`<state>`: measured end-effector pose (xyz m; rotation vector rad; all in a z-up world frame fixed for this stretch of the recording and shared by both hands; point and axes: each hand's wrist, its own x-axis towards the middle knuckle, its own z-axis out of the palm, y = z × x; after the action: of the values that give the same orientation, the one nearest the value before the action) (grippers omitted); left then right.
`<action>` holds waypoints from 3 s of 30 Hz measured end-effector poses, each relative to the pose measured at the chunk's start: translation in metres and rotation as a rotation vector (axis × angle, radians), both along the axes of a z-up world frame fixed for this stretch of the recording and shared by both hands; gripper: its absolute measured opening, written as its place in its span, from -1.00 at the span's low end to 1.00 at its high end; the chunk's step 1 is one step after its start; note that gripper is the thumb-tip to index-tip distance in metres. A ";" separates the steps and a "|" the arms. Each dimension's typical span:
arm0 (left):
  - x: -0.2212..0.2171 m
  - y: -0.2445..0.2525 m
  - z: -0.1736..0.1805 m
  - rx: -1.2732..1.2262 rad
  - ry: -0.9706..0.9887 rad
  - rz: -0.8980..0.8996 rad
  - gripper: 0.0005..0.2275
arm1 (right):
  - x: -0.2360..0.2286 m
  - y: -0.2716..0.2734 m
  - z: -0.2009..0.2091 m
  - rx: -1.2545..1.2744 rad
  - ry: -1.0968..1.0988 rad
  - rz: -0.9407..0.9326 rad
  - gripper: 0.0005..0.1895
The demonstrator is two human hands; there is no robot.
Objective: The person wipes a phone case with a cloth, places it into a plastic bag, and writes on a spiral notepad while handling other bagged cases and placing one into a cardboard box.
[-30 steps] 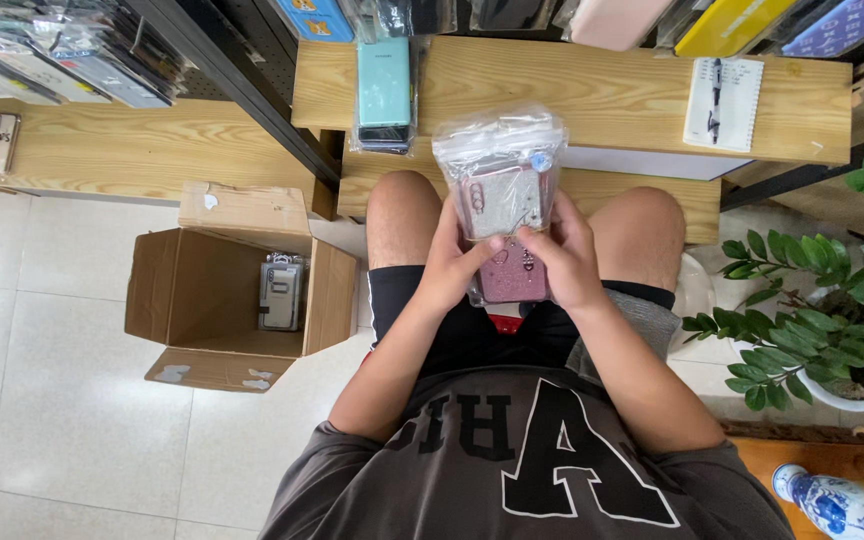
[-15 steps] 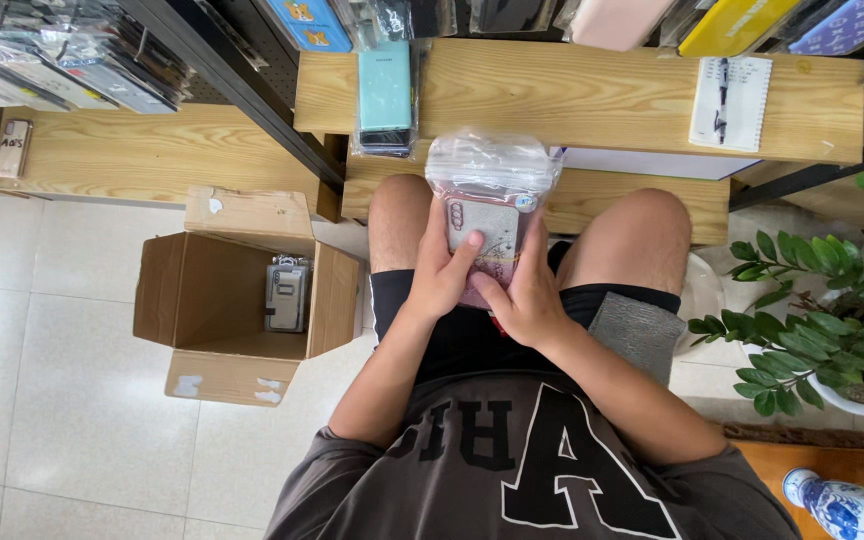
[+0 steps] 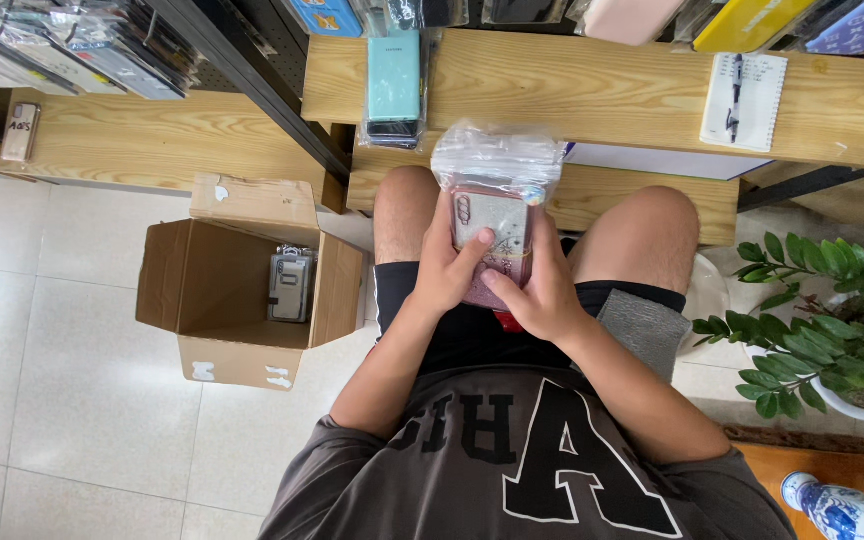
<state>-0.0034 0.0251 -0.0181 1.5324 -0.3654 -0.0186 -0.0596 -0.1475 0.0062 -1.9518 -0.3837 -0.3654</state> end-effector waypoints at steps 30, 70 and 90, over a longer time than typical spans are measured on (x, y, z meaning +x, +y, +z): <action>0.015 -0.025 -0.024 -0.490 0.293 0.086 -0.39 | -0.043 0.006 0.010 0.361 0.372 -0.093 0.19; 0.170 -0.085 -0.042 0.601 0.088 -0.023 0.26 | 0.126 -0.313 -0.092 -1.252 -0.344 -0.730 -0.11; -0.002 -0.135 -0.040 -1.129 0.714 -0.493 -0.13 | -0.007 -0.044 0.025 -0.567 -0.722 -0.509 -0.87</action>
<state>-0.0055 -0.1103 -0.0577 0.2375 -0.1097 -0.6251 -0.0670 -0.1914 0.0312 -2.4134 -0.4745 -1.4400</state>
